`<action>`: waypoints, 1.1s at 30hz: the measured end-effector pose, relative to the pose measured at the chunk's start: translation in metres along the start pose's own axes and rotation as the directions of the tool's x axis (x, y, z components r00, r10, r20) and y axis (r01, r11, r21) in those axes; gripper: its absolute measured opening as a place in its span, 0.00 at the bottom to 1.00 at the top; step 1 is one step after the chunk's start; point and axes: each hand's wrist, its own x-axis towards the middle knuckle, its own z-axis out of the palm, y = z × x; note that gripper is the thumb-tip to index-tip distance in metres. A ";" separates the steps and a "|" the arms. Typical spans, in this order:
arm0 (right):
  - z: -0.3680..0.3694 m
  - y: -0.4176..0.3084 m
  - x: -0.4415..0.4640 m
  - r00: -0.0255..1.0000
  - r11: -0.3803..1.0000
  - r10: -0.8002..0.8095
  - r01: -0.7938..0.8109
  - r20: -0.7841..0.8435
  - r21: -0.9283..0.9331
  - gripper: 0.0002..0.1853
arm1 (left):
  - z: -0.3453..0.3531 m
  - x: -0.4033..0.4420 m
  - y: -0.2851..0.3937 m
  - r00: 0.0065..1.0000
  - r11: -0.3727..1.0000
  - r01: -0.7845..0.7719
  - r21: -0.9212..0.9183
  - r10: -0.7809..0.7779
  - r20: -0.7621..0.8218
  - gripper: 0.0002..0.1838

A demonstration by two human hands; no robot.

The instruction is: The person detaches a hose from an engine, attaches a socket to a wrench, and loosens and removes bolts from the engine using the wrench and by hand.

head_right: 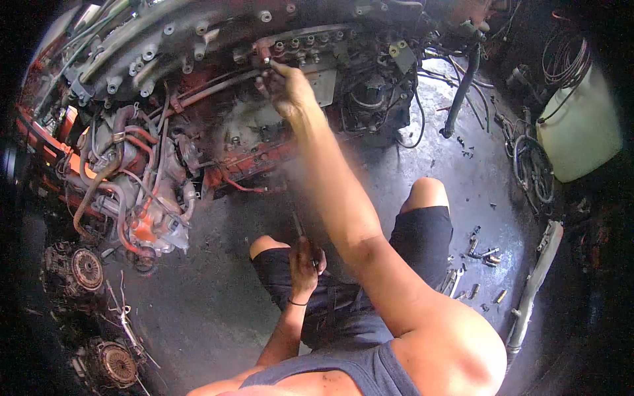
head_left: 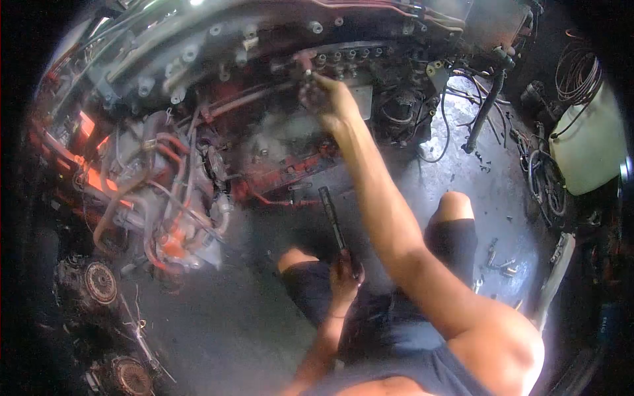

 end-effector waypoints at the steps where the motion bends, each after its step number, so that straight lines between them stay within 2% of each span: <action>1: 0.009 -0.006 -0.012 0.999 1.000 -0.001 0.000 -0.051 -0.013 0.10 | 0.003 0.000 0.002 1.000 1.000 -0.004 -0.004 0.004 -0.001 0.24; 3: 0.019 -0.007 -0.021 0.995 1.000 -0.005 0.002 -0.103 -0.026 0.10 | 0.008 0.001 0.005 0.999 1.000 0.018 -0.017 -0.019 -0.048 0.28; 5: 0.011 -0.003 -0.010 0.999 0.998 0.046 -0.046 -0.003 0.034 0.09 | 0.006 0.003 -0.004 0.998 1.000 0.001 0.005 -0.001 -0.062 0.29; 6: -0.002 -0.002 0.007 0.991 0.994 0.083 -0.090 0.103 0.065 0.08 | 0.004 0.002 -0.007 0.997 1.000 -0.011 0.018 0.012 -0.072 0.29; 7: 0.004 -0.002 0.004 0.991 0.994 0.082 -0.089 0.106 0.063 0.08 | 0.004 0.002 -0.004 0.996 0.999 -0.023 0.030 0.026 -0.081 0.29; 9: 0.015 0.001 -0.003 0.996 0.981 -0.072 0.061 -0.054 -0.183 0.12 | 0.000 -0.002 0.005 0.998 1.000 -0.017 -0.025 0.019 0.060 0.27; 14: 0.022 -0.002 -0.019 0.999 1.000 -0.007 0.005 -0.053 -0.030 0.08 | 0.003 -0.002 0.008 0.997 0.999 -0.054 -0.003 0.054 0.055 0.29; 16: 0.002 0.001 0.004 0.997 1.000 0.025 -0.026 0.071 0.007 0.06 | 0.002 -0.002 0.007 0.998 0.998 -0.059 -0.001 0.059 0.036 0.29; 17: 0.000 0.003 0.007 0.997 1.000 0.026 -0.026 0.074 0.008 0.06 | 0.001 -0.002 0.007 0.998 0.998 -0.049 -0.026 0.049 0.033 0.29; 19: 0.000 0.005 0.007 0.999 0.993 -0.007 0.011 0.036 -0.117 0.10 | -0.002 -0.005 0.005 0.999 0.998 -0.034 -0.053 0.036 0.030 0.29; 21: 0.014 0.001 -0.007 0.999 0.995 -0.040 0.040 0.000 -0.095 0.10 | -0.010 -0.004 -0.003 0.997 1.000 -0.029 0.003 0.029 0.069 0.27; 22: 0.020 0.000 -0.014 0.997 0.995 -0.072 0.069 -0.037 -0.075 0.09 | -0.021 -0.001 -0.033 0.997 1.000 -0.030 0.002 0.029 0.066 0.27; 23: 0.016 0.000 -0.011 0.997 0.995 -0.069 0.066 -0.037 -0.074 0.09 | -0.038 0.004 -0.079 0.968 0.873 -0.244 0.422 0.245 0.053 0.27; 25: 0.000 0.000 0.001 0.999 0.999 0.021 -0.022 0.046 0.025 0.09 | -0.038 0.001 -0.080 0.894 0.539 -0.372 0.755 0.428 0.135 0.26; 26: -0.001 0.002 0.002 0.999 0.999 0.021 -0.022 0.045 0.025 0.09 | -0.017 -0.004 -0.034 0.972 0.888 -0.218 0.406 0.233 0.012 0.26; 27: -0.001 0.004 0.003 1.000 1.000 -0.006 0.006 -0.028 0.013 0.10 | -0.010 -0.006 -0.017 0.993 0.977 -0.114 0.183 0.115 0.003 0.26; 28: 0.005 0.004 0.000 0.994 1.000 -0.031 0.031 -0.100 -0.002 0.12 | -0.003 -0.008 -0.001 1.000 0.999 0.005 -0.049 -0.005 -0.006 0.26; 31: 0.027 -0.002 -0.032 0.994 1.000 -0.025 0.025 -0.105 0.005 0.13 | -0.001 -0.009 0.002 0.999 0.999 -0.038 0.015 0.038 -0.002 0.26; 32: 0.026 -0.003 -0.028 0.994 0.998 0.055 -0.056 -0.098 -0.009 0.11 | -0.001 -0.008 0.004 0.999 0.999 -0.047 0.012 0.047 0.025 0.25; 33: 0.019 -0.001 -0.018 0.993 0.998 0.056 -0.057 -0.103 -0.007 0.11 | -0.001 -0.009 0.005 0.997 0.999 -0.053 0.010 0.053 0.053 0.25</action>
